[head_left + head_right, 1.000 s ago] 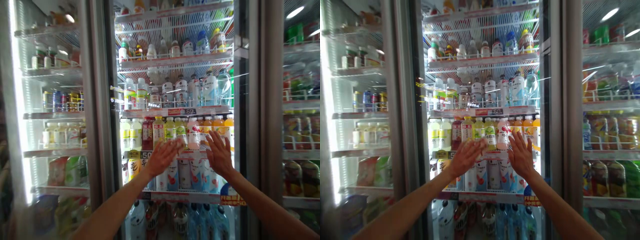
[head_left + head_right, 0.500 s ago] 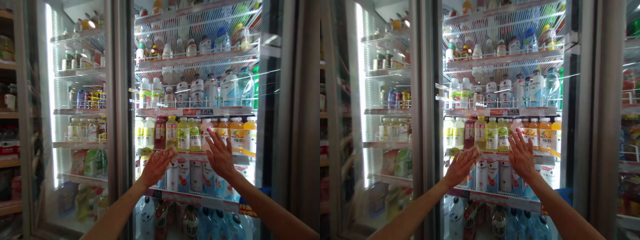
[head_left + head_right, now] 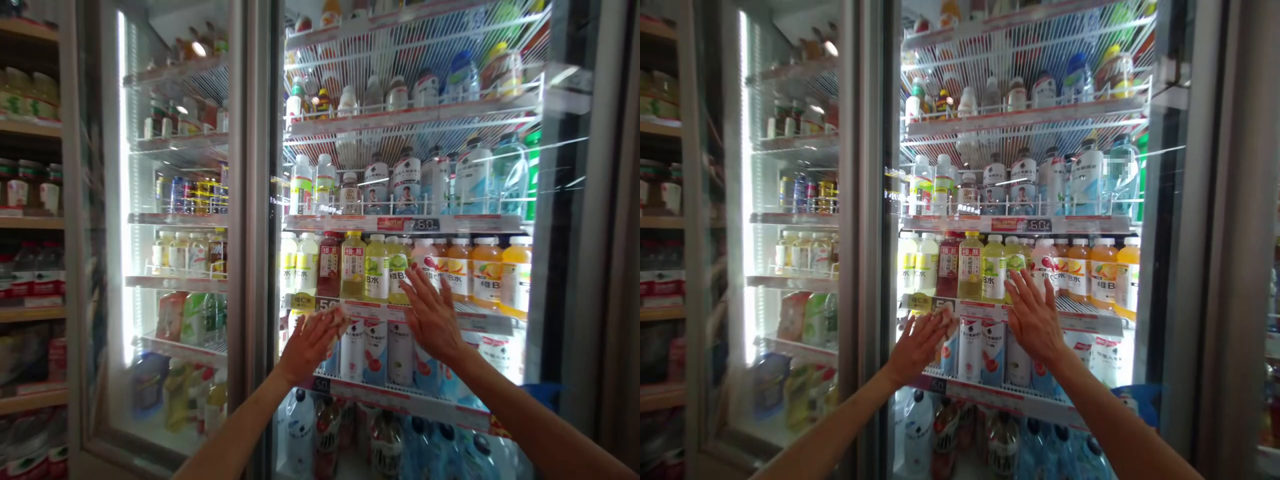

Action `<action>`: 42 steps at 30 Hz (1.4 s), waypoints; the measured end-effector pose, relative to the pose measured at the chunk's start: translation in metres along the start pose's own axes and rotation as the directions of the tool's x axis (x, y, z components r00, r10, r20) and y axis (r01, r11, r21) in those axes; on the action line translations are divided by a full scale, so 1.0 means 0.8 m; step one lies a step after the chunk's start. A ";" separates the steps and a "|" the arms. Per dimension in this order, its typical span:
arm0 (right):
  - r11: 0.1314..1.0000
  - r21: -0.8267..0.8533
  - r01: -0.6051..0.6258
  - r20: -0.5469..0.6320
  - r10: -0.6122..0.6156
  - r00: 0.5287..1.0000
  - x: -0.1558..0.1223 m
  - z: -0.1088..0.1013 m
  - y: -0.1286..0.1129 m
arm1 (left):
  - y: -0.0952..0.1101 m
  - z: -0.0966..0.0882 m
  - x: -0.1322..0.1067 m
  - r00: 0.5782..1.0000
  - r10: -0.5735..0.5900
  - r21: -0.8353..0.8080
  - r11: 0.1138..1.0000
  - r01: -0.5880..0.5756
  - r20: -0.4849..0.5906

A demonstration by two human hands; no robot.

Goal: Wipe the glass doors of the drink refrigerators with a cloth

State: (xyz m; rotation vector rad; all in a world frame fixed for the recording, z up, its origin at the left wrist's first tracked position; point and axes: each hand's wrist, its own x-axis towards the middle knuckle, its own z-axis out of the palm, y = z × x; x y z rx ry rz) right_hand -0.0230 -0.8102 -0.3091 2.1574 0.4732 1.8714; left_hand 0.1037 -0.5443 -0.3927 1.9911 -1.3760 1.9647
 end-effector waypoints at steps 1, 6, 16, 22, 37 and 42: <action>1.000 0.001 0.005 0.001 -0.005 1.000 -0.001 0.002 -0.001 | -0.005 0.001 0.001 0.999 -0.042 0.008 0.999 0.042 -0.004; 1.000 0.003 -0.027 -0.019 0.027 0.999 0.006 0.001 0.004 | -0.046 0.007 0.045 0.795 -0.561 0.046 0.810 0.585 -0.232; 1.000 0.024 -0.014 -0.030 0.015 0.999 0.002 0.002 0.005 | 0.004 0.009 -0.023 0.916 -0.390 0.071 0.915 0.397 -0.093; 0.999 0.030 -0.043 -0.085 0.046 0.995 0.023 0.001 0.009 | -0.031 0.007 0.092 0.869 -0.451 0.003 0.887 0.461 -0.202; 0.997 -0.056 -0.048 -0.121 0.041 0.992 0.054 0.003 0.037 | -0.056 0.000 0.183 0.983 -0.177 -0.025 0.984 0.176 -0.044; 0.997 -0.061 -0.056 -0.121 0.048 0.991 0.063 0.002 0.043 | -0.081 -0.013 0.214 0.926 -0.371 0.001 0.928 0.372 -0.072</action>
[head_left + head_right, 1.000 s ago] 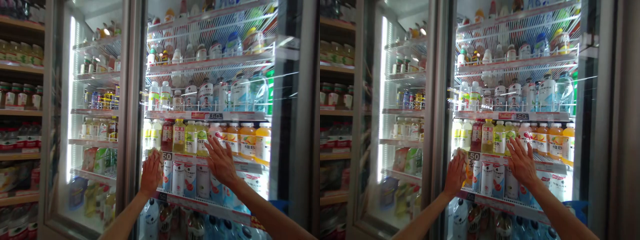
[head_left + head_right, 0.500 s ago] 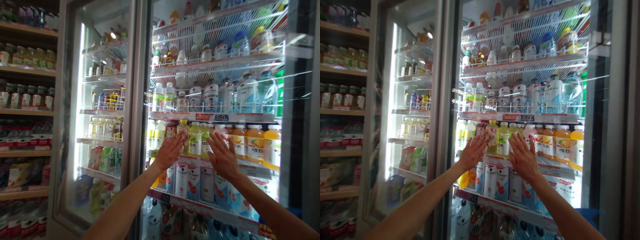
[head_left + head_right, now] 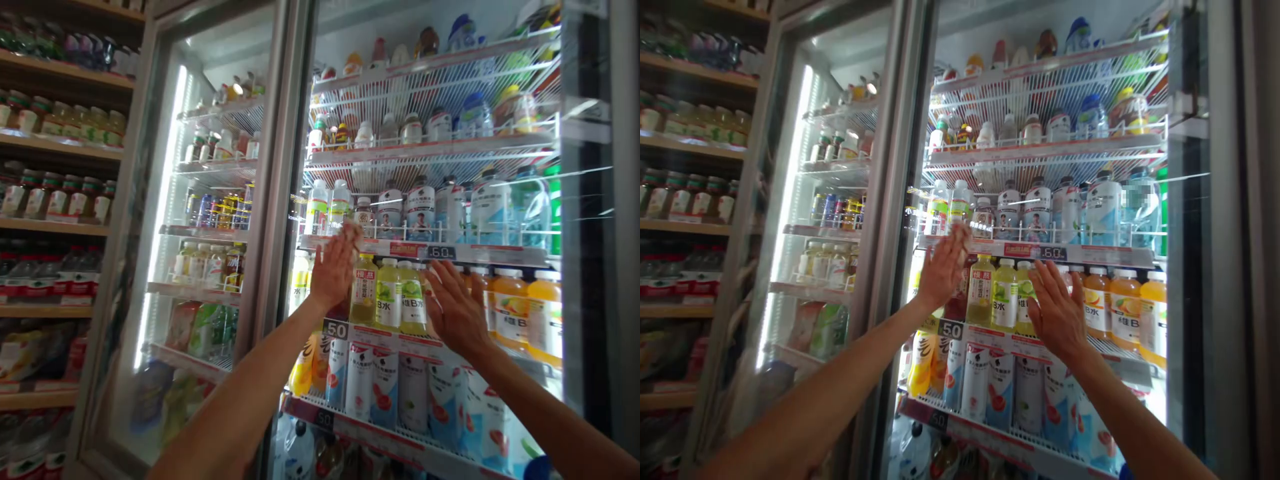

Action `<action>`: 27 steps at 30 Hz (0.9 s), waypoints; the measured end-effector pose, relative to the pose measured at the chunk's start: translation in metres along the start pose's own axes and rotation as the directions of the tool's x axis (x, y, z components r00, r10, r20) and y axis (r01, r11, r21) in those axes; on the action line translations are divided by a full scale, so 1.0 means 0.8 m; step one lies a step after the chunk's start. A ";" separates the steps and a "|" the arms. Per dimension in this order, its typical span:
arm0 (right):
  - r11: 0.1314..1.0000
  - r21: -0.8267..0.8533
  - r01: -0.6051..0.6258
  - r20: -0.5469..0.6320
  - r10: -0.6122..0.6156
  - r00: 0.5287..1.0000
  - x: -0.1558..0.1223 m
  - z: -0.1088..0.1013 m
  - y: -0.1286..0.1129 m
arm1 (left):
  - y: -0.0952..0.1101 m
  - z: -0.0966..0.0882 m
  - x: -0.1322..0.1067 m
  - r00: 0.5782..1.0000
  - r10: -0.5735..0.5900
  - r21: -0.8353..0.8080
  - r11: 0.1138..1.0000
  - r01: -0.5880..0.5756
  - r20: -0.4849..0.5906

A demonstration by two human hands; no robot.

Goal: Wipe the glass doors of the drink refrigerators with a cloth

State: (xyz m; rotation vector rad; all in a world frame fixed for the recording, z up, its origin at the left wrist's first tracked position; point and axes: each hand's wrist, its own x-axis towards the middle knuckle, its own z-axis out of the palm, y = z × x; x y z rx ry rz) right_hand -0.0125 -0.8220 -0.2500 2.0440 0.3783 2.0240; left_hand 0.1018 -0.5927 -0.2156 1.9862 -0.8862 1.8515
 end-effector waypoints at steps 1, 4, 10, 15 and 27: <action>1.000 -0.018 -0.007 -0.016 0.007 1.000 0.004 0.000 0.005 | -0.002 -0.001 0.013 0.987 -0.151 0.001 0.989 0.151 -0.048; 0.997 -0.078 -0.019 -0.061 0.014 0.998 0.017 0.000 0.021 | 0.009 0.003 0.038 0.947 -0.302 -0.021 0.953 0.301 -0.114; 0.997 -0.078 -0.031 -0.049 0.027 0.998 0.031 0.004 0.027 | 0.027 0.011 0.035 0.977 0.213 -0.038 0.976 -0.213 -0.010; 0.993 -0.085 -0.086 -0.070 0.080 0.994 0.029 0.000 0.040 | -0.013 0.003 0.076 0.929 -0.315 -0.083 0.949 0.305 -0.192; 0.992 -0.116 -0.058 -0.084 0.048 0.995 0.038 -0.001 0.056 | -0.031 -0.003 0.094 0.955 -0.247 -0.076 0.968 0.237 -0.164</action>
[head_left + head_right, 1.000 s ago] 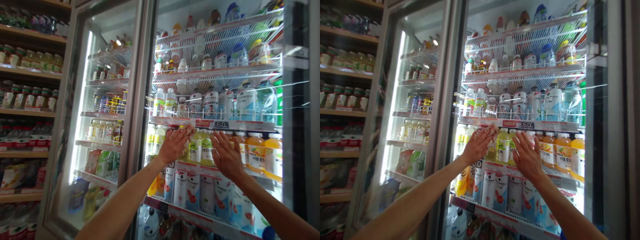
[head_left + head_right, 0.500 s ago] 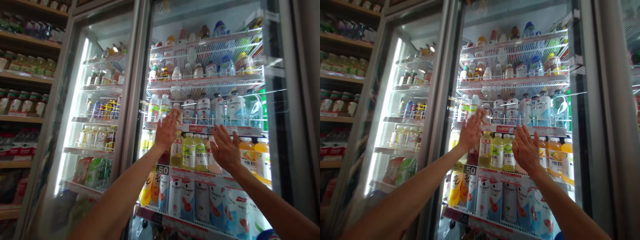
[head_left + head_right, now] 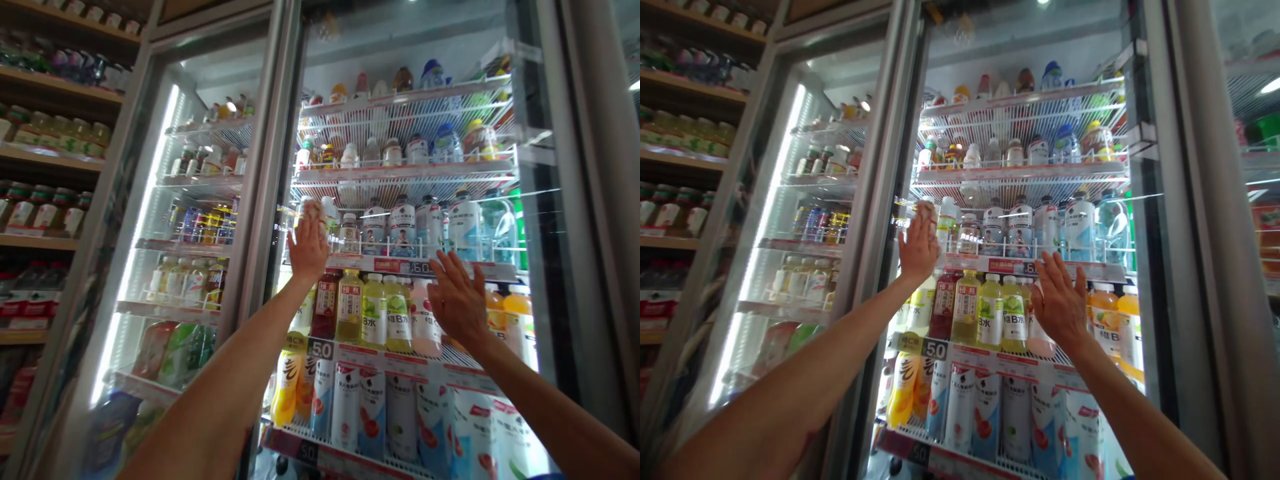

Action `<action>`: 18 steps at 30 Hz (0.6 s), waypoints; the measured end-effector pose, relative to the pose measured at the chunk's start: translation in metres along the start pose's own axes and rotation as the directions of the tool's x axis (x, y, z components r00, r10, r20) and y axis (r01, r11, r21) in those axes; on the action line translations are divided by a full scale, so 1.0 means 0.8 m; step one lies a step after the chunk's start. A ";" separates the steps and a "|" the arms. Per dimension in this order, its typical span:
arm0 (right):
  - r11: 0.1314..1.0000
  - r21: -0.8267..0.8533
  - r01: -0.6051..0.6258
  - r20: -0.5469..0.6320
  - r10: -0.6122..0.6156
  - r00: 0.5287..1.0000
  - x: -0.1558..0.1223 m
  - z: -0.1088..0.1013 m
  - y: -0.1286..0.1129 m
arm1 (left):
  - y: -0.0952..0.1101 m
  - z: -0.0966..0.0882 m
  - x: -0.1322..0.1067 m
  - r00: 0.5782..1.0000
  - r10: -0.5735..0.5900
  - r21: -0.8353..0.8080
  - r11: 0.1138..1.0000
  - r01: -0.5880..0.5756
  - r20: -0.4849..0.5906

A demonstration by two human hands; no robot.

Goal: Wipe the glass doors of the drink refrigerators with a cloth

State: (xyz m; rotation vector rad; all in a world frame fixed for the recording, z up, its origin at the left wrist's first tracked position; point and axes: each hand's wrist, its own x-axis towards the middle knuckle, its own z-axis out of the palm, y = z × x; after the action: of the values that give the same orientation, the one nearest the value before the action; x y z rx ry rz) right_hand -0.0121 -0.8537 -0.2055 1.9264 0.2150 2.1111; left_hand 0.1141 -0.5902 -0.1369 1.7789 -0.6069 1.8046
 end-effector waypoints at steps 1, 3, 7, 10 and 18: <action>1.000 -0.011 0.007 -0.009 -0.007 1.000 0.003 -0.001 0.002 | -0.003 0.000 0.006 0.992 -0.122 -0.001 0.993 0.122 -0.041; 1.000 -0.026 0.016 -0.021 -0.016 1.000 0.010 -0.002 0.001 | 0.002 0.003 0.009 0.974 -0.215 -0.008 0.977 0.215 -0.069; 1.000 0.014 0.025 -0.028 -0.025 0.999 0.024 0.005 -0.016 | 0.036 0.013 -0.013 0.981 0.185 -0.020 0.983 -0.185 0.060; 0.999 0.028 0.041 -0.041 -0.040 0.998 0.023 0.010 -0.022 | 0.031 0.008 -0.013 0.905 0.393 -0.029 0.919 -0.394 0.163; 0.998 -0.050 0.043 -0.022 -0.045 0.999 0.010 0.007 0.004 | -0.012 -0.006 0.041 0.977 -0.210 -0.005 0.978 0.210 -0.034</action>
State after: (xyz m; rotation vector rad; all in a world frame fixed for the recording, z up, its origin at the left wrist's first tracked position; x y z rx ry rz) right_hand -0.0073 -0.8544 -0.1962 1.8537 0.2059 2.0911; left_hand 0.1171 -0.5776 -0.1047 1.7365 -0.3894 1.6862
